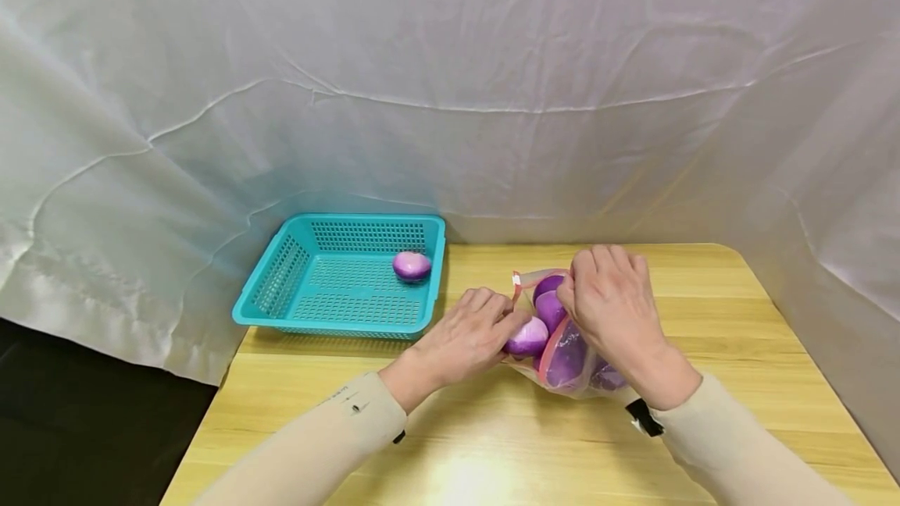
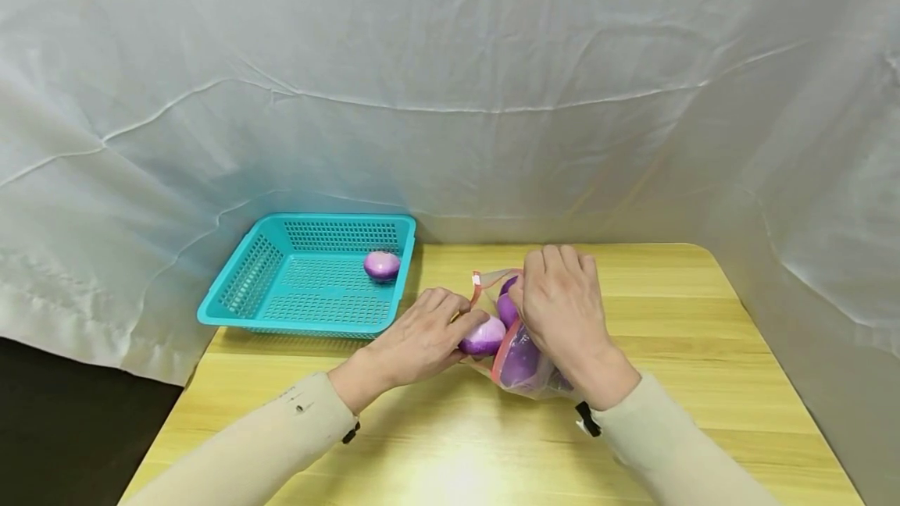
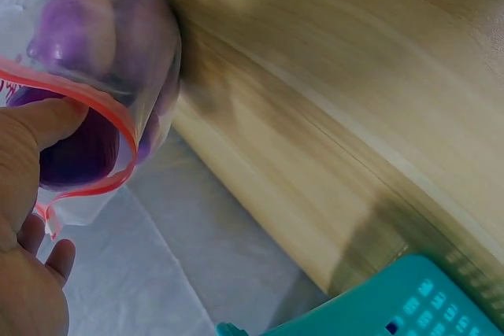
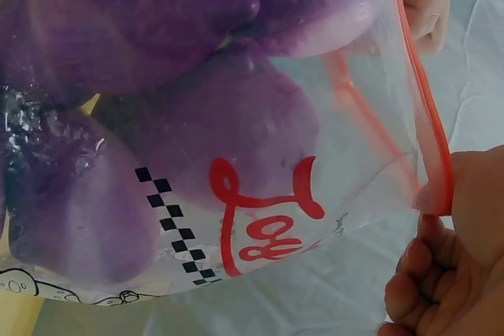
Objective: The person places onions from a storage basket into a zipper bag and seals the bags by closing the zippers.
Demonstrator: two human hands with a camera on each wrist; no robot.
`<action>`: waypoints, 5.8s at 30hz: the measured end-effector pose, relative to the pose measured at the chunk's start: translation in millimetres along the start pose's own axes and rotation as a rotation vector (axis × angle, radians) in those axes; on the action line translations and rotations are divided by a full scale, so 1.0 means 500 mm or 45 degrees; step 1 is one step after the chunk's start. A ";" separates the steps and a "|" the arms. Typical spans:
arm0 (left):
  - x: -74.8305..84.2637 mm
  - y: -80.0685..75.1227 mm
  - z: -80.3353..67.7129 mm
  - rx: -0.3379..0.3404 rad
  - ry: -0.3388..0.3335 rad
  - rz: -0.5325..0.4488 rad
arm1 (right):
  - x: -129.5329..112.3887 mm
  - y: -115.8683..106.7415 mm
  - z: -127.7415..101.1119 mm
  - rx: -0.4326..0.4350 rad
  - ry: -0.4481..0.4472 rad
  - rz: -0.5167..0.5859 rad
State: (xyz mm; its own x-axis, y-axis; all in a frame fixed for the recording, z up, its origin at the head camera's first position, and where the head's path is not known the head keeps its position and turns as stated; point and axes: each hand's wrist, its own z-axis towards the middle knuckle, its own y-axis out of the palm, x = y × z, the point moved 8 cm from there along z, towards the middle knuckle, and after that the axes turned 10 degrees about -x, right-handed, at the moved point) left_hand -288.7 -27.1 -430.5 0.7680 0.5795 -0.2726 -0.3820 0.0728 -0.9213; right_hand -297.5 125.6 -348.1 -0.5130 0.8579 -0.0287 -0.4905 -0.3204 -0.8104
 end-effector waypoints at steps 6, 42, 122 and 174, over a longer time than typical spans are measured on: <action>-0.002 0.003 0.001 -0.050 -0.008 -0.032 | 0.007 0.002 0.000 -0.028 0.051 0.069; -0.059 0.051 0.007 -0.219 -0.324 -0.077 | 0.058 -0.014 -0.004 -0.036 0.340 0.203; -0.113 -0.032 -0.015 -0.151 -0.706 -0.107 | -0.008 -0.059 -0.004 0.119 -0.062 -0.032; -0.377 0.133 -0.129 -0.730 -0.219 0.466 | -0.010 -0.033 -0.016 0.000 0.115 0.035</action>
State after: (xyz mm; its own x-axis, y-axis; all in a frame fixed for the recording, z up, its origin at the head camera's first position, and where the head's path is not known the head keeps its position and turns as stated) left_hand -425.7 -183.9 -458.3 0.5318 0.6087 -0.5888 -0.2326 -0.5636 -0.7926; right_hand -281.1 130.0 -339.4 -0.4606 0.8816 -0.1033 -0.4771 -0.3440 -0.8087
